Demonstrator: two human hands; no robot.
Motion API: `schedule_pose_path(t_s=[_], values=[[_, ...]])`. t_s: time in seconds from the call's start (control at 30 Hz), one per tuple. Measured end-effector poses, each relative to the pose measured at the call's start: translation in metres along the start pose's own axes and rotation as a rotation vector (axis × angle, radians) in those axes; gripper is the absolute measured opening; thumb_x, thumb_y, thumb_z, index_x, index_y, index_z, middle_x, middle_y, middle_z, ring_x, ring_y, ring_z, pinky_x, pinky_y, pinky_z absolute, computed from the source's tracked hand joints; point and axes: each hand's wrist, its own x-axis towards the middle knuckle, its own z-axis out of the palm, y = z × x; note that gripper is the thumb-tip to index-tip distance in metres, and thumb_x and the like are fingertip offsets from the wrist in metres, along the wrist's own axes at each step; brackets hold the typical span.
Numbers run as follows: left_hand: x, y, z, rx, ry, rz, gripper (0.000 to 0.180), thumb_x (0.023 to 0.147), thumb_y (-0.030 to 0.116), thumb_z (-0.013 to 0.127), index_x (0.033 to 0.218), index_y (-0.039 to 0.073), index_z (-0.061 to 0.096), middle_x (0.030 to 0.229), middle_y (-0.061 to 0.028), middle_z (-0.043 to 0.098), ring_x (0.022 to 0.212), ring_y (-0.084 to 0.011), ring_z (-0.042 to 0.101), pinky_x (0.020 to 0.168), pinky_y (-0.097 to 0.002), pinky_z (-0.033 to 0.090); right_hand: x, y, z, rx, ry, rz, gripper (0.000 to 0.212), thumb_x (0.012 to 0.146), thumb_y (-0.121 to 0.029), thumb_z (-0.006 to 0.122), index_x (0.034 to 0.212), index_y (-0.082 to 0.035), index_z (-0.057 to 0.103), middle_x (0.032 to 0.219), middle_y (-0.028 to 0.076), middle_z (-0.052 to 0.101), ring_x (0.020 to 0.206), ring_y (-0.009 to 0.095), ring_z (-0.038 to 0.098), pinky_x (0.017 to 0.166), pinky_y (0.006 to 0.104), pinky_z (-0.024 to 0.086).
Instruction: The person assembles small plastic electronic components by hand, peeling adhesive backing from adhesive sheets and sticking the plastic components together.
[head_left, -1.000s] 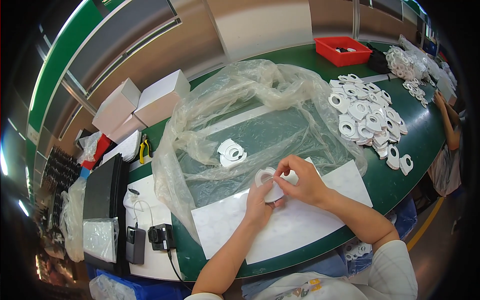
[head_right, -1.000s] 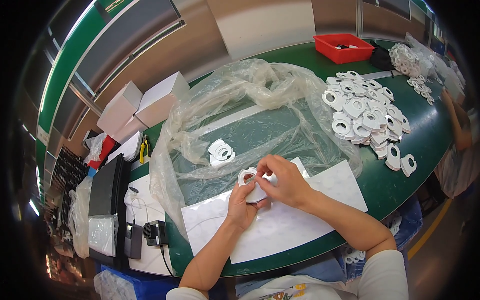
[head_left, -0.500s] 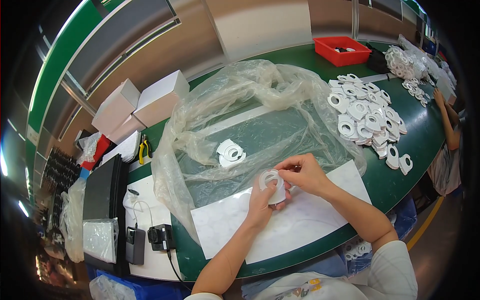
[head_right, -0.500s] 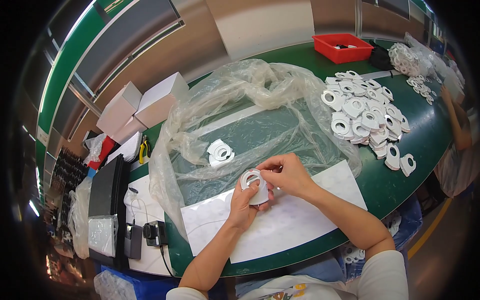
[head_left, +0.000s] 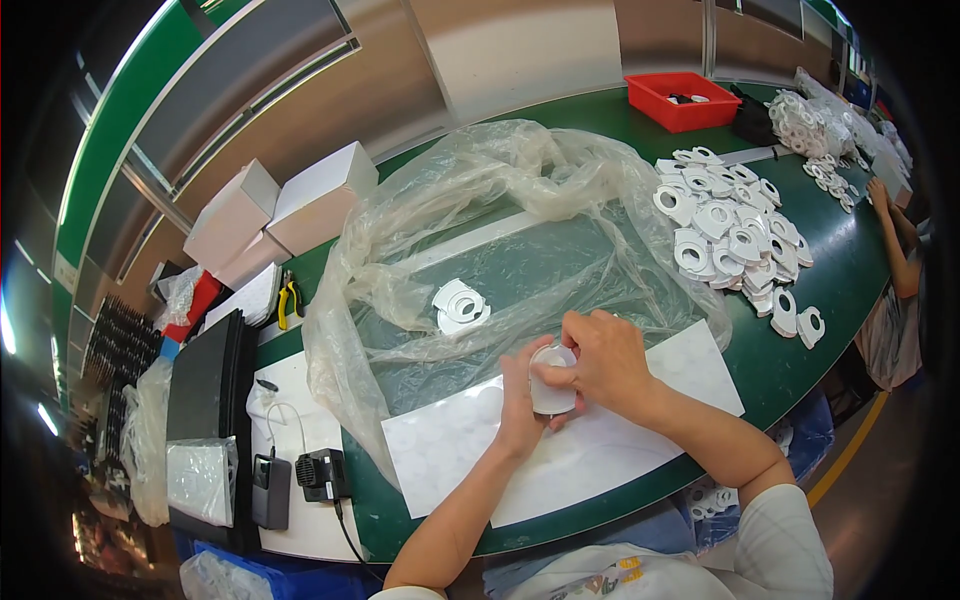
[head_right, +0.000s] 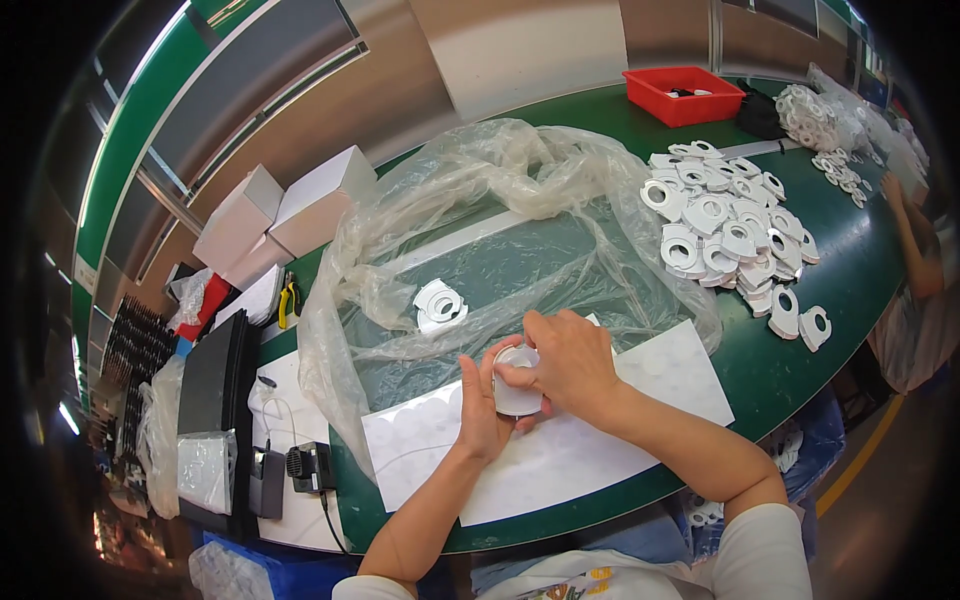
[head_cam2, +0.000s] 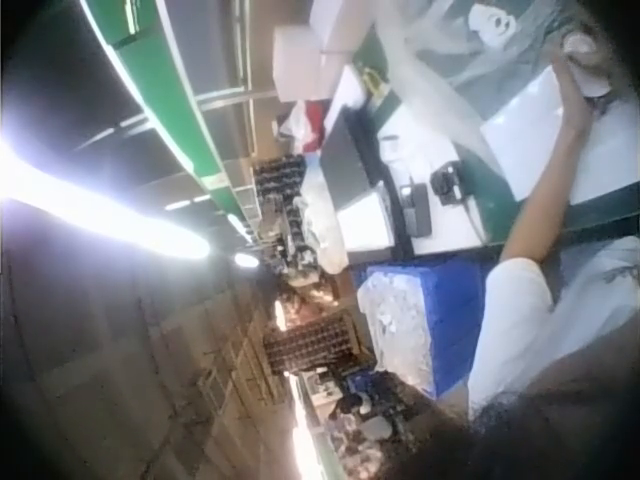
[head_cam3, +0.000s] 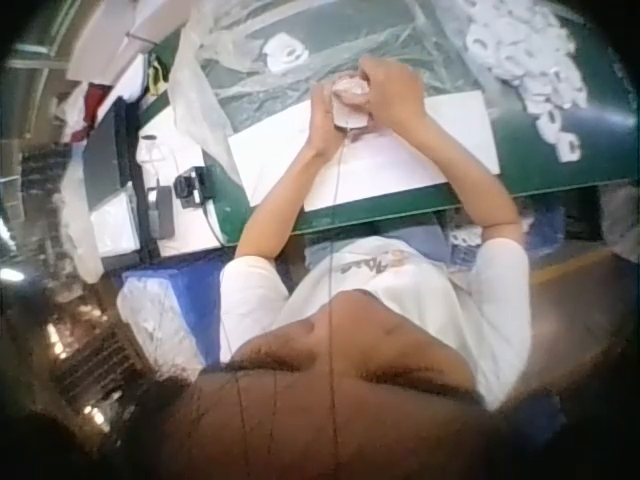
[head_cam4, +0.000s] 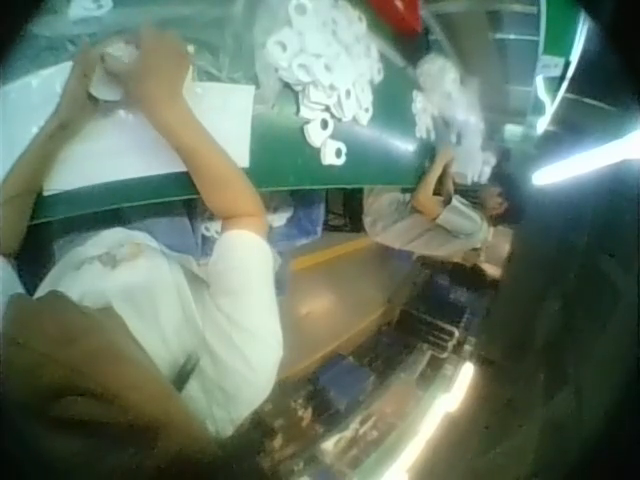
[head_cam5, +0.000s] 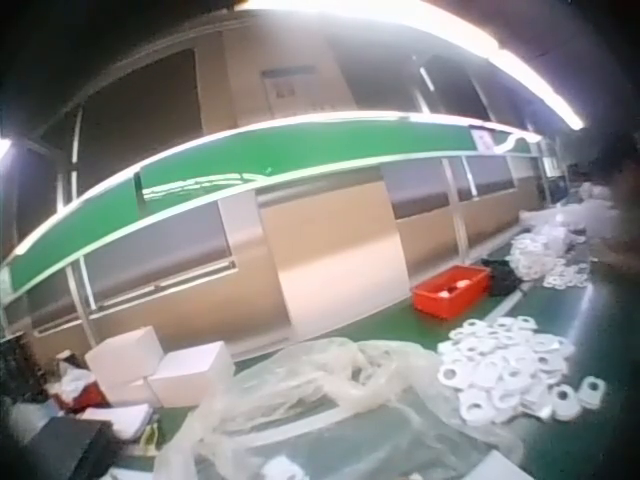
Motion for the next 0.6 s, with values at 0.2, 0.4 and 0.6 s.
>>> schedule_pose_path(t_s=[0.2,0.4,0.6], values=[[-0.009,0.006,0.003,-0.07,0.072,-0.029,0.083,0.085,0.077,0.008,0.136,0.015,0.029,0.102,-0.0109,0.058,0.072,-0.0207,0.06,0.042,-0.0233,0.032,0.002,0.001,-0.029,0.214,-0.28,0.021,0.032,0.068,-0.027,0.078,0.079,-0.003,0.06,0.072,0.009,0.063,0.066,0.023,0.06,0.056,0.0345,0.045],[-0.019,0.021,0.007,-0.026,0.005,-0.022,0.077,0.09,0.07,0.013,0.138,0.013,0.031,0.119,-0.0152,0.057,0.098,-0.0245,0.062,0.056,-0.0259,0.044,0.014,0.02,-0.04,0.741,-0.387,0.32,0.016,0.08,-0.015,0.071,0.088,-0.004,0.063,0.082,0.003,0.066,0.073,0.01,0.06,0.059,0.0257,0.045],[-0.035,0.089,-0.01,0.711,0.122,0.251,0.032,0.095,0.017,0.052,0.125,0.007,0.052,0.121,-0.0089,0.059,0.104,-0.0184,0.059,0.074,-0.0312,0.05,0.024,0.077,-0.082,1.657,0.505,0.476,0.021,0.088,-0.015,0.064,0.106,-0.007,0.059,0.095,0.0,0.061,0.076,0.006,0.055,0.063,0.0202,0.048]])
